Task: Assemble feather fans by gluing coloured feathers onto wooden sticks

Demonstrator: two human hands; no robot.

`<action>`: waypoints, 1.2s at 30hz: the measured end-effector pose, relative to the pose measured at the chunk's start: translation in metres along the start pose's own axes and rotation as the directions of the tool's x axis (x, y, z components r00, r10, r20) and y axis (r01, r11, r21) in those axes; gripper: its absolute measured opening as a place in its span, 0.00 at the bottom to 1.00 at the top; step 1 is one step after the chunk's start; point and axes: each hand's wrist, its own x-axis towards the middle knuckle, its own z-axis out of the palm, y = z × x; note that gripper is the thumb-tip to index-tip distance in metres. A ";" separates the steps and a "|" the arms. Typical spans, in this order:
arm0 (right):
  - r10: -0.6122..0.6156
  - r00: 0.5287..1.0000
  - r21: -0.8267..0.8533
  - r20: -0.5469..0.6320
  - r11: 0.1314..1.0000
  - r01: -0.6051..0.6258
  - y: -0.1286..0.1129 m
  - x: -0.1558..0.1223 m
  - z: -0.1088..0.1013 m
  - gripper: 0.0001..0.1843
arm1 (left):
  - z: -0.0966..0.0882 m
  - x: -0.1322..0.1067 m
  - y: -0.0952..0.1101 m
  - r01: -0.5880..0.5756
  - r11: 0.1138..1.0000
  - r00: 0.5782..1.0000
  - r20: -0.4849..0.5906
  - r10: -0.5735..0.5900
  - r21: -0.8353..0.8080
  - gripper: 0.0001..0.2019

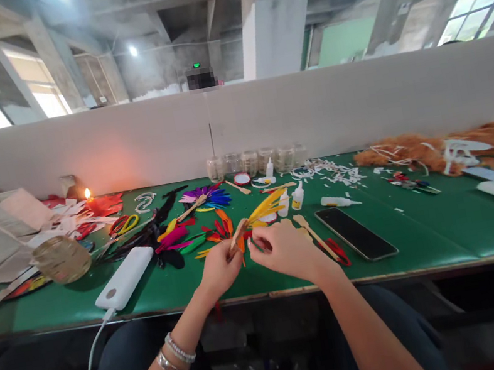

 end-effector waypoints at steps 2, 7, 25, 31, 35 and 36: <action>-0.023 1.000 0.020 0.001 1.000 0.023 0.000 -0.001 -0.003 0.15 | 0.003 0.002 0.001 0.139 0.939 0.989 0.097 -0.114 -0.316 0.14; -0.086 0.996 0.132 0.039 0.988 0.080 -0.003 -0.009 -0.022 0.11 | 0.001 0.002 0.008 0.373 0.659 0.926 0.308 -0.218 -0.653 0.15; 0.130 0.856 0.324 -0.500 0.945 0.046 0.050 -0.004 -0.037 0.12 | -0.004 -0.002 0.007 0.343 0.801 0.889 0.445 -0.108 -0.491 0.15; 0.180 0.845 0.432 -0.504 0.899 0.066 0.056 -0.002 -0.034 0.09 | 0.001 -0.001 -0.002 0.307 0.846 0.870 0.488 -0.064 -0.436 0.16; 0.181 0.843 0.419 -0.507 0.906 0.057 0.056 -0.003 -0.035 0.08 | 0.001 -0.002 -0.005 0.295 0.853 0.870 0.490 -0.053 -0.431 0.17; 0.182 0.844 0.415 -0.505 0.908 0.052 0.057 -0.003 -0.035 0.08 | 0.001 -0.002 -0.005 0.294 0.855 0.869 0.491 -0.054 -0.427 0.17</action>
